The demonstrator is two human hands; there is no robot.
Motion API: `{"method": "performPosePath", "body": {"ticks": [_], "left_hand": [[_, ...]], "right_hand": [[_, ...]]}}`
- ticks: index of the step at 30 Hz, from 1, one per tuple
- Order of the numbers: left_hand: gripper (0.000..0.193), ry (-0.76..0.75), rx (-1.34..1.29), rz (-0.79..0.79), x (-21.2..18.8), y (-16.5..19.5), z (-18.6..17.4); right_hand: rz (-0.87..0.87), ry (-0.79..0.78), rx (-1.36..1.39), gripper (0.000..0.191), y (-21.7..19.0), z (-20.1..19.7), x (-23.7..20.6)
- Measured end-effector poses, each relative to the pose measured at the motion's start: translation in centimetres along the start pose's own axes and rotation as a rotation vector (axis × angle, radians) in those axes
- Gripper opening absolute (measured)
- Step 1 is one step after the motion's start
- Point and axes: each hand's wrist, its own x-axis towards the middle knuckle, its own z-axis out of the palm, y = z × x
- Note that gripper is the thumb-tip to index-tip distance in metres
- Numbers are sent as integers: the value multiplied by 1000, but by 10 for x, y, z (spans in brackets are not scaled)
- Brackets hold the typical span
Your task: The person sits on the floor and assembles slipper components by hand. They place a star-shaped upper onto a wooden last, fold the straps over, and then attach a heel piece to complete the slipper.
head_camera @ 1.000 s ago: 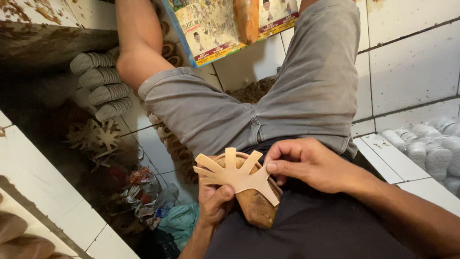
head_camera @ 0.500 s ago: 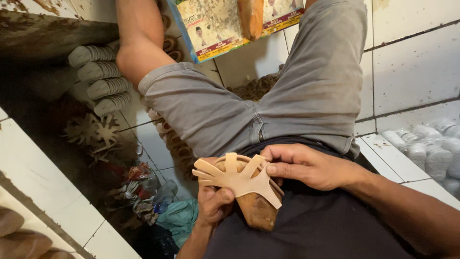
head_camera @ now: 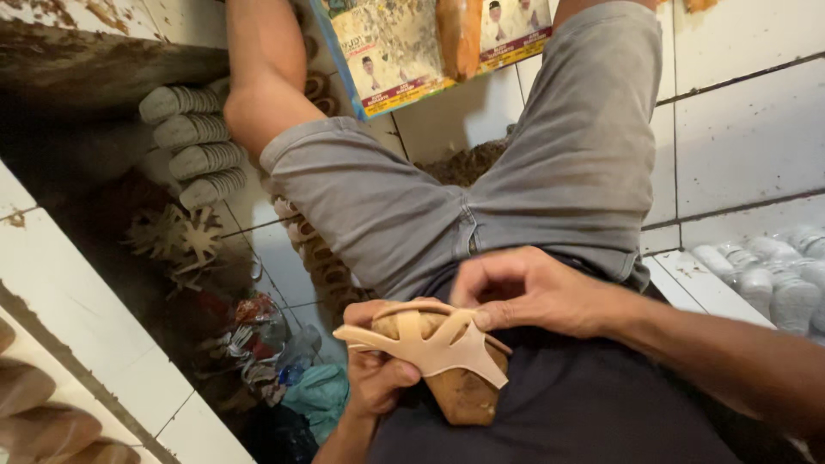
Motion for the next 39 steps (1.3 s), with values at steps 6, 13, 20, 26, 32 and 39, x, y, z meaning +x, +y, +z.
{"method": "performPosePath", "body": {"ticks": [6,13,20,26,32,39], "left_hand": [[73,-60,57,36,0,6,1],[46,-128,514,194,27,27,24],[57,-82,80,-307,54,50,57],[61,-242,21,-326,66,73,58],[55,-378,352,10,82,61,48],[25,-246,-41,-261,78,26,62]], "right_hand": [[172,-437,235,106,-4,-13,45],[108,150,-84,114,-43,8,8],[-106,324,-244,95,-47,39,-10],[218,460,-196,63,-33,32,-7],[43,456,121,66,-24,17,-25],[-148,330,231,53,-1,-8,-36]]}}
